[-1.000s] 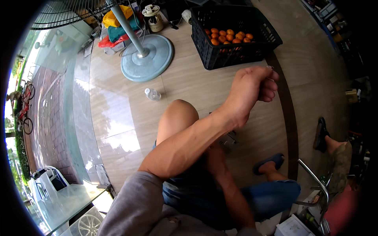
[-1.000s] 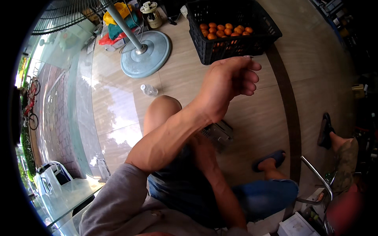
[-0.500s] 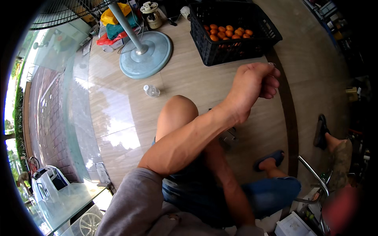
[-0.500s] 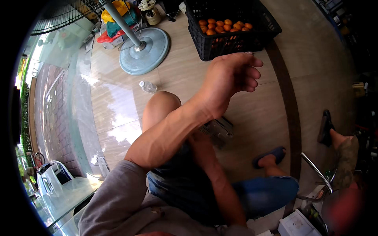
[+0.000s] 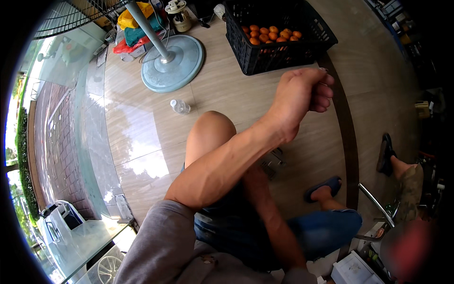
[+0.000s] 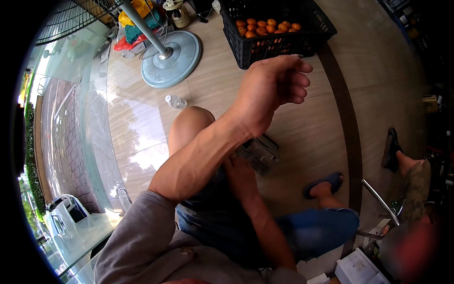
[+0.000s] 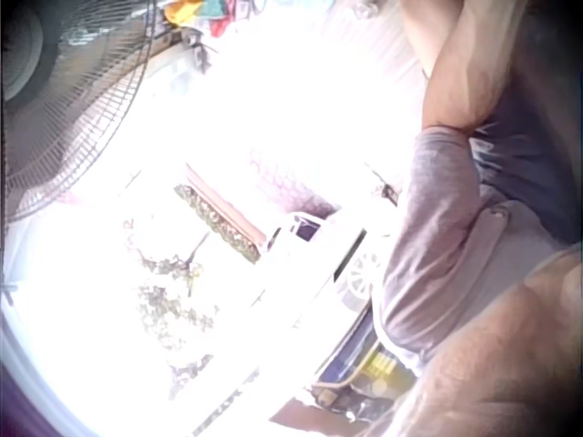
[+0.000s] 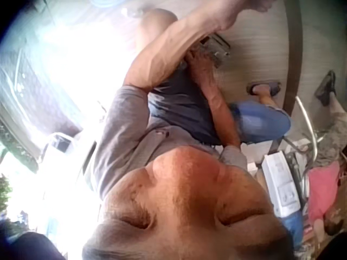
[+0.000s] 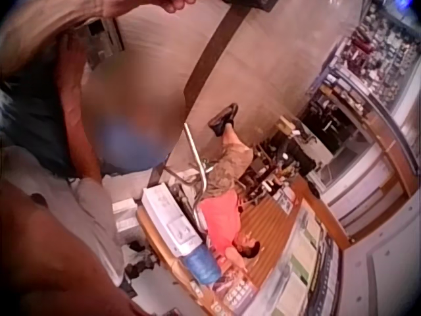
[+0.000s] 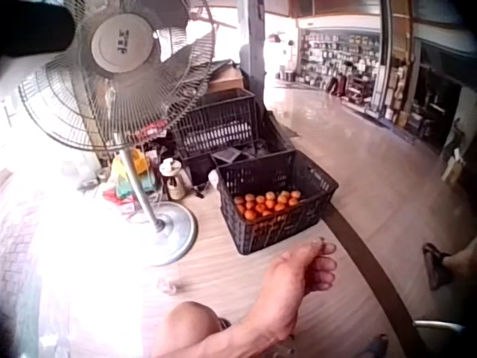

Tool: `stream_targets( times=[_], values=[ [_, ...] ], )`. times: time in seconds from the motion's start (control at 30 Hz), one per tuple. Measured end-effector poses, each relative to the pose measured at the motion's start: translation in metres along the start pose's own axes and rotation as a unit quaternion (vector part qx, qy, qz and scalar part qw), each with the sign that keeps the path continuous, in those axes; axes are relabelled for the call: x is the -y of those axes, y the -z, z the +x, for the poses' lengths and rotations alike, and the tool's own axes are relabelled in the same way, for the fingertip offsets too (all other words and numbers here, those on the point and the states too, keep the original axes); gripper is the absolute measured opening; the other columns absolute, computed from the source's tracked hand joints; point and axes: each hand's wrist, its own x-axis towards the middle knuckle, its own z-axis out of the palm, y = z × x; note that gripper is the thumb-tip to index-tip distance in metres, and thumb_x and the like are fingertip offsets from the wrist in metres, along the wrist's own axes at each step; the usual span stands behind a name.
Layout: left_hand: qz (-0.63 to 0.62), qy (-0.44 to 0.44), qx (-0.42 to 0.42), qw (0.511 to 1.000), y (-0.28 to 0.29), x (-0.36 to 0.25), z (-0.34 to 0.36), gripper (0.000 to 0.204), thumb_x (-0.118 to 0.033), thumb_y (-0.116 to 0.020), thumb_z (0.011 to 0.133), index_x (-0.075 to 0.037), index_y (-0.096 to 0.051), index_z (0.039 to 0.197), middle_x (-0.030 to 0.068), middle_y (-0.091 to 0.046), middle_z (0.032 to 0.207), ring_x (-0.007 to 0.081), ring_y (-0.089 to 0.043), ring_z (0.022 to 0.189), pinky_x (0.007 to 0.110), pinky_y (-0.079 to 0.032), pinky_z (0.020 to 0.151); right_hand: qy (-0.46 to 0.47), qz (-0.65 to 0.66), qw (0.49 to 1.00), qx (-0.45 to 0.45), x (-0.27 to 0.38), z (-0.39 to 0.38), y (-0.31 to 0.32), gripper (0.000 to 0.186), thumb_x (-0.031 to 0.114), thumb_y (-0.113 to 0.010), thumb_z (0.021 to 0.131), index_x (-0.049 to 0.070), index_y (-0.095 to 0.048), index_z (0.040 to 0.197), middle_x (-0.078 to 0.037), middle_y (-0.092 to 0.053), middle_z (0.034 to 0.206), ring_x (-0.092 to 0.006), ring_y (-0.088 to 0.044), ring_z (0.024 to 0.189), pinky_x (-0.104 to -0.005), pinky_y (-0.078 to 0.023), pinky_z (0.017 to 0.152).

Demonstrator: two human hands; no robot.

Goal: The person unscrews and removes a component from a metal housing by hand, then picks up and points out details on a fuel pump assembly using a screwdriver.

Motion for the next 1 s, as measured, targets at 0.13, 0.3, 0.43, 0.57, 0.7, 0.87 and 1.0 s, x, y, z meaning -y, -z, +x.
stream_targets(
  times=[0.13, 0.3, 0.43, 0.57, 0.7, 0.87, 1.0],
  values=[
    [0.003, 0.007, -0.005, 1.000, -0.001, 0.001, -0.002, 0.027, -0.025, -0.055, 0.098, -0.001, -0.069, 0.098, 0.0054, -0.067, 0.079, 0.0160, -0.063, 0.069, 0.030, -0.053, 0.068, -0.196, -0.021, 0.958, 0.209, 0.007, 0.003, 0.002, 0.033, 0.006, -0.059, 0.088, 0.009, -0.059, 0.121, -0.013, -0.067, 0.110, -0.0354, -0.065, 0.099, -0.0455, -0.053, 0.085],
    [0.007, -0.004, 0.000, 1.000, 0.001, -0.001, -0.002, 0.027, -0.025, -0.055, 0.098, -0.002, -0.069, 0.098, 0.0050, -0.067, 0.079, 0.0155, -0.063, 0.069, 0.030, -0.052, 0.069, -0.062, -0.008, 0.998, 0.010, 0.006, 0.008, 0.005, 0.026, 0.006, -0.058, 0.088, 0.008, -0.058, 0.114, -0.013, -0.066, 0.101, -0.0352, -0.066, 0.093, -0.0467, -0.053, 0.080],
    [0.003, -0.006, 0.004, 1.000, 0.003, -0.001, -0.001, 0.028, -0.027, -0.055, 0.099, -0.002, -0.069, 0.098, 0.0051, -0.067, 0.079, 0.0152, -0.062, 0.069, 0.030, -0.052, 0.069, -0.083, -0.025, 0.993, 0.085, 0.009, -0.002, -0.003, 0.023, 0.006, -0.058, 0.088, 0.007, -0.059, 0.111, -0.012, -0.066, 0.099, -0.0345, -0.067, 0.089, -0.0490, -0.053, 0.077],
    [0.011, -0.005, 0.007, 1.000, 0.003, 0.003, 0.001, 0.029, -0.028, -0.054, 0.099, -0.002, -0.069, 0.099, 0.0051, -0.067, 0.080, 0.0147, -0.062, 0.070, 0.030, -0.052, 0.070, -0.203, -0.075, 0.960, 0.180, 0.014, 0.008, 0.006, 0.030, 0.005, -0.058, 0.087, 0.007, -0.058, 0.117, -0.011, -0.066, 0.101, -0.0330, -0.066, 0.095, -0.0481, -0.052, 0.084],
    [0.021, -0.005, -0.005, 1.000, 0.003, -0.002, -0.002, 0.030, -0.028, -0.054, 0.099, -0.002, -0.068, 0.100, 0.0047, -0.067, 0.080, 0.0145, -0.062, 0.070, 0.030, -0.052, 0.071, -0.099, -0.057, 0.991, 0.071, 0.008, 0.008, 0.008, 0.027, 0.007, -0.057, 0.089, 0.006, -0.058, 0.115, -0.012, -0.067, 0.097, -0.0320, -0.068, 0.094, -0.0469, -0.052, 0.080],
    [0.020, 0.000, -0.004, 1.000, 0.001, 0.000, 0.000, 0.030, -0.028, -0.055, 0.099, -0.002, -0.069, 0.100, 0.0045, -0.068, 0.080, 0.0146, -0.062, 0.070, 0.030, -0.052, 0.071, -0.050, -0.048, 0.995, 0.069, 0.011, 0.005, 0.006, 0.025, 0.008, -0.058, 0.092, 0.005, -0.059, 0.117, -0.015, -0.069, 0.100, -0.0339, -0.069, 0.094, -0.0461, -0.054, 0.076],
    [0.019, 0.009, -0.001, 1.000, 0.000, 0.005, -0.001, 0.029, -0.027, -0.055, 0.099, -0.001, -0.069, 0.099, 0.0045, -0.068, 0.079, 0.0147, -0.062, 0.070, 0.031, -0.052, 0.071, -0.193, -0.046, 0.963, 0.181, 0.012, 0.013, 0.017, 0.023, 0.007, -0.058, 0.090, 0.005, -0.058, 0.112, -0.016, -0.068, 0.103, -0.0342, -0.068, 0.099, -0.0459, -0.054, 0.078]
  ],
)
